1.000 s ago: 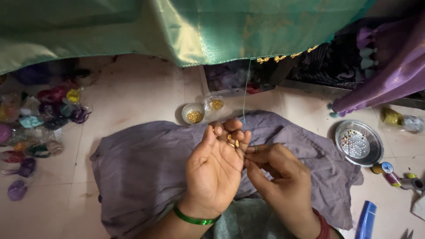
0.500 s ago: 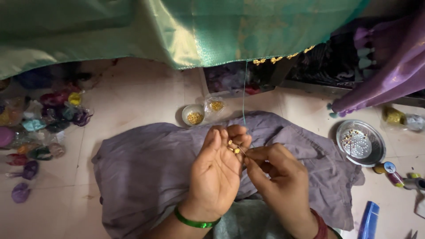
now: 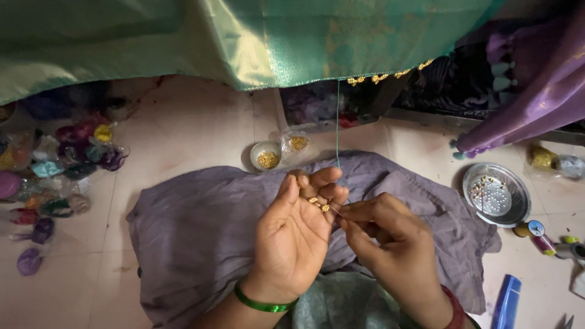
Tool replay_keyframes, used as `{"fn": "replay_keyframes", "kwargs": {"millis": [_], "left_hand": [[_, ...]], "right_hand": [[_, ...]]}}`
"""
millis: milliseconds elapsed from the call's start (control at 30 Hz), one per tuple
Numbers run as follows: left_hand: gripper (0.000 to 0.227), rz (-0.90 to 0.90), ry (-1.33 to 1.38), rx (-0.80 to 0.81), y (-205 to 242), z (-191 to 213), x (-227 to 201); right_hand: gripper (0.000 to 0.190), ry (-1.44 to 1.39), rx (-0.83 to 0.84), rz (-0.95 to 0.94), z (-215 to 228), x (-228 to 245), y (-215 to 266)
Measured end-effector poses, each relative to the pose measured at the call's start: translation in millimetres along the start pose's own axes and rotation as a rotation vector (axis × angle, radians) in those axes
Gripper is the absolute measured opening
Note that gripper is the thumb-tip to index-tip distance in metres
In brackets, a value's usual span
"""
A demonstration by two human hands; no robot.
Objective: Sewing decorative gold beads onto the border of a green silk sari.
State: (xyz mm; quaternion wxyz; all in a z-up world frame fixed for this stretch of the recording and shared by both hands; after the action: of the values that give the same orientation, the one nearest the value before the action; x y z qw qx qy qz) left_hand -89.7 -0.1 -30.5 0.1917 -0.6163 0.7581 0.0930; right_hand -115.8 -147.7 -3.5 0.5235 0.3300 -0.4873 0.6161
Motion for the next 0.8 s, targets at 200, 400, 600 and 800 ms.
{"fn": "replay_keyframes", "kwargs": {"millis": [200,400,600,800], "left_hand": [[0.020,0.038,0.019,0.030,0.0,2.6,-0.7],[0.021,0.050,-0.012,0.057,0.0,2.1,-0.4],[0.021,0.072,-0.064,0.039,-2.0,-3.1,0.7],[0.020,0.068,-0.076,0.064,-3.1,-11.2,-2.1]], "right_hand": [[0.017,-0.141,0.063,0.035,1.0,3.1,0.3],[0.014,-0.073,0.117,0.065,4.0,7.0,1.3],[0.014,-0.019,0.109,0.031,3.8,5.3,0.1],[0.016,-0.315,0.086,-0.095,6.7,-14.6,2.7]]}}
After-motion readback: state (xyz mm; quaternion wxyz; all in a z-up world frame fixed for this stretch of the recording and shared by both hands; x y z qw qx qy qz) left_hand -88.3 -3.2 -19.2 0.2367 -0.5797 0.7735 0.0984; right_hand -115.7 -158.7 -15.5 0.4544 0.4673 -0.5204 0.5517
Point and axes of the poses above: each hand's wrist, its own y-axis away from the middle knuckle, its own z-axis out of the back of the hand, x = y × z, the point moved 3 cm from there along -y, towards the middle knuckle, and after that the axes turned 10 degrees about -y, right-handed, at the moved point
